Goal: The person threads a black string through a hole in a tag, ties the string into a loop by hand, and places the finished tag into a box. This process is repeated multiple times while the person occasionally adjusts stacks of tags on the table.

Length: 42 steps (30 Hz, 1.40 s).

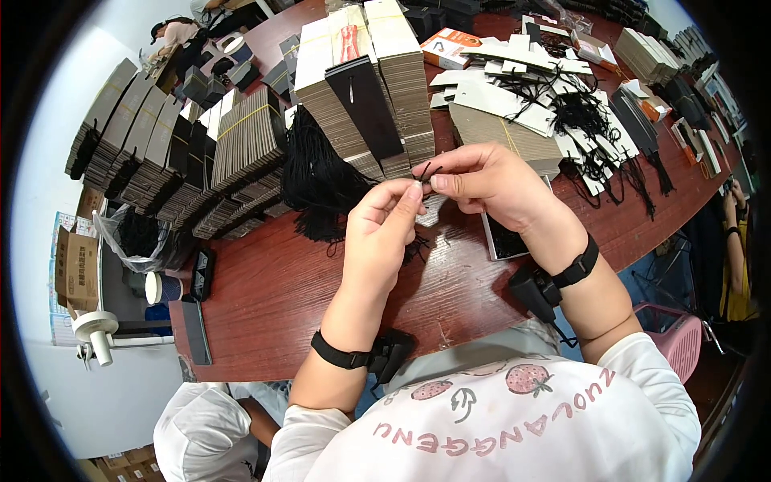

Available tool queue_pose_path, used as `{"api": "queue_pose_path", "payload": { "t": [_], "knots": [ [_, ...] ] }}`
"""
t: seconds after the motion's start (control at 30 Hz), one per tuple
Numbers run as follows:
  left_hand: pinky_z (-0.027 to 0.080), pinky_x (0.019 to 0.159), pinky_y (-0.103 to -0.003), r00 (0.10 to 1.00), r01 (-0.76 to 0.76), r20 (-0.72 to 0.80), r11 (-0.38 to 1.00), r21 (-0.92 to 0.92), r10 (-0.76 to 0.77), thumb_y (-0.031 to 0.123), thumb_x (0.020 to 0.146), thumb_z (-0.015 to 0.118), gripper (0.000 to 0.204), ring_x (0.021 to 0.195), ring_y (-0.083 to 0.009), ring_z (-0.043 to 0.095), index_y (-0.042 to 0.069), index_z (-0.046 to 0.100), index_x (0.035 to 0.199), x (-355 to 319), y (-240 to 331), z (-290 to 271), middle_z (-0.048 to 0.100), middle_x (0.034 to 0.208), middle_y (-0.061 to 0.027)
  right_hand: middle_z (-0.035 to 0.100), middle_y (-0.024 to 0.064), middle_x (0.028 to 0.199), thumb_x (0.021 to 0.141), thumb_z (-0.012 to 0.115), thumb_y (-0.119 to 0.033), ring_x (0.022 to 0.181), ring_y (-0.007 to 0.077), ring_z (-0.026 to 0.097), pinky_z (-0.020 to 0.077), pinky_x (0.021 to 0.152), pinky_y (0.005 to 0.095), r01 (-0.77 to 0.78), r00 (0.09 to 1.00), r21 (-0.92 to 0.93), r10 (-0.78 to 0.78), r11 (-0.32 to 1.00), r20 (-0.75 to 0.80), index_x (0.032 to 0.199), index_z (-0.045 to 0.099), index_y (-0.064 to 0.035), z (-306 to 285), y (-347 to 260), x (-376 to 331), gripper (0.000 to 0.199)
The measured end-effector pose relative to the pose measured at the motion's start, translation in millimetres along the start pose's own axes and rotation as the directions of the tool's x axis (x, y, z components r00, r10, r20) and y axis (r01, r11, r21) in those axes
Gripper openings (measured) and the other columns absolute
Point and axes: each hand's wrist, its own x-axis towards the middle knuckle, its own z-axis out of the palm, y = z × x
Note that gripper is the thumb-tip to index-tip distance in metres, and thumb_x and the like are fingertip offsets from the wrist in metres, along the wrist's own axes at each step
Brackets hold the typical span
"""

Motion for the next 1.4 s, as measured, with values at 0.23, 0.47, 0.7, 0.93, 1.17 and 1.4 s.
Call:
{"api": "queue_pose_path", "payload": {
  "t": [0.23, 0.47, 0.7, 0.93, 1.17, 1.4],
  "knots": [
    [0.024, 0.043, -0.015, 0.999, 0.041, 0.027, 0.999, 0.011, -0.042, 0.013, 0.087, 0.058, 0.014, 0.052, 0.0013, 0.035, 0.002, 0.062, 0.093, -1, 2, -1, 0.053, 0.071, 0.0039, 0.063, 0.0003, 0.073, 0.079, 0.068, -0.016, 0.050, 0.0013, 0.042, 0.0303, 0.044, 0.0163, 0.024, 1.000, -0.084, -0.025, 0.996, -0.013, 0.095, 0.067, -0.0018, 0, 1, 0, 0.021],
    [0.024, 0.044, -0.015, 0.997, 0.065, 0.037, 0.996, 0.064, -0.068, 0.014, 0.086, 0.059, 0.013, 0.052, 0.0011, 0.034, 0.002, 0.063, 0.092, -1, 3, 1, 0.051, 0.067, 0.0052, 0.062, 0.0019, 0.076, 0.079, 0.067, -0.009, 0.062, 0.0051, 0.051, 0.0371, 0.052, 0.0168, 0.195, 0.981, -0.044, -0.195, 0.980, 0.012, 0.085, 0.067, -0.0006, -1, 5, 2, 0.010],
    [0.023, 0.045, -0.016, 0.981, 0.091, 0.170, 0.996, -0.005, -0.089, 0.013, 0.085, 0.059, 0.013, 0.052, 0.0004, 0.033, 0.001, 0.063, 0.090, -3, 7, -3, 0.050, 0.067, 0.0052, 0.063, 0.0094, 0.079, 0.082, 0.060, -0.002, 0.055, 0.0078, 0.050, 0.0368, 0.047, 0.0175, 0.164, 0.926, 0.308, -0.254, 0.937, 0.281, 0.085, 0.062, 0.0014, -13, 12, 6, 0.005],
    [0.020, 0.046, -0.017, 0.978, 0.000, 0.205, 0.992, -0.126, 0.026, 0.010, 0.085, 0.056, 0.009, 0.052, 0.0000, 0.030, 0.001, 0.058, 0.084, 0, 6, -13, 0.049, 0.067, 0.0049, 0.063, 0.0126, 0.079, 0.080, 0.063, -0.002, 0.042, 0.0025, 0.040, 0.0283, 0.036, 0.0161, -0.187, 0.937, 0.281, 0.086, 0.941, 0.338, 0.086, 0.059, 0.0012, -14, 7, 5, 0.009],
    [0.037, 0.061, -0.020, 0.960, -0.271, 0.156, 0.918, 0.288, 0.234, 0.006, 0.082, 0.060, 0.005, 0.067, -0.0069, 0.045, 0.002, 0.057, 0.081, 1, 5, -6, 0.050, 0.072, 0.0013, 0.061, 0.0051, 0.064, 0.071, 0.070, -0.002, 0.042, 0.0029, 0.039, 0.0262, 0.037, 0.0175, -0.109, 0.976, -0.146, 0.134, 0.983, 0.173, 0.079, 0.061, 0.0000, -2, 11, 2, 0.012],
    [0.039, 0.079, -0.021, 0.835, -0.396, -0.006, 0.610, 0.686, 0.549, 0.006, 0.087, 0.057, 0.011, 0.088, -0.0081, 0.047, 0.001, 0.056, 0.096, 10, -6, -10, 0.050, 0.096, -0.0019, 0.059, 0.0035, 0.062, 0.071, 0.070, -0.001, 0.042, 0.0030, 0.039, 0.0250, 0.038, 0.0176, -0.041, 0.996, -0.021, 0.042, 0.999, 0.078, 0.075, 0.062, 0.0003, 0, 9, 3, 0.009]
  ]
}}
